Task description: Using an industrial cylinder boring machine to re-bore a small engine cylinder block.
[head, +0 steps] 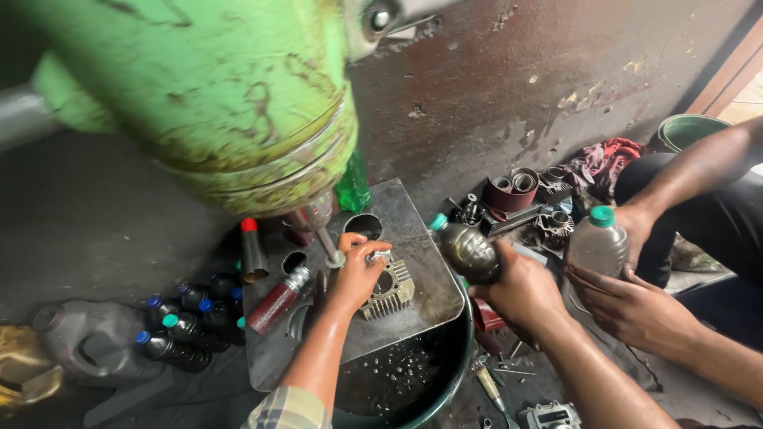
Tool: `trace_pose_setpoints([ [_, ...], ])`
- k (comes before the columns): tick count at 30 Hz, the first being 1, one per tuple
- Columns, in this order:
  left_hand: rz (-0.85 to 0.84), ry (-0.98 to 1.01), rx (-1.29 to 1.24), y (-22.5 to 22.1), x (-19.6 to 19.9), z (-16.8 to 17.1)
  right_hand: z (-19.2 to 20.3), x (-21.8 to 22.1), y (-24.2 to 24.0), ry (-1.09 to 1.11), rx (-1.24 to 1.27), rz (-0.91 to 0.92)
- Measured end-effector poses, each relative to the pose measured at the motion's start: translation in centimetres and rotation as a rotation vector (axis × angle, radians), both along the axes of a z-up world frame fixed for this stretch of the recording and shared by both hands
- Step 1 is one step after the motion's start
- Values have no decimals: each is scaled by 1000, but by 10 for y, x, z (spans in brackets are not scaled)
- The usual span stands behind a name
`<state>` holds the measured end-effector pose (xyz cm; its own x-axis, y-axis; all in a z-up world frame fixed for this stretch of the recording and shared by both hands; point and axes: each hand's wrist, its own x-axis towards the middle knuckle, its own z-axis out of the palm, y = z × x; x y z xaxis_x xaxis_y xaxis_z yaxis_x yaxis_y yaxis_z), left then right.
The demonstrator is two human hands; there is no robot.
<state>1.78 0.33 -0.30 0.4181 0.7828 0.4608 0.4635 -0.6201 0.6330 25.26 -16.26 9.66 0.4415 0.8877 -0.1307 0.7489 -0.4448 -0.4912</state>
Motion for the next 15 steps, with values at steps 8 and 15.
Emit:
trace_pose_setpoints([
  [8, -87, 190, -358, -14, -19, 37, 16, -7, 7, 24, 5, -109],
  [15, -117, 396, -144, -14, -14, 23, 13, -8, 13, -8, -3, -85],
])
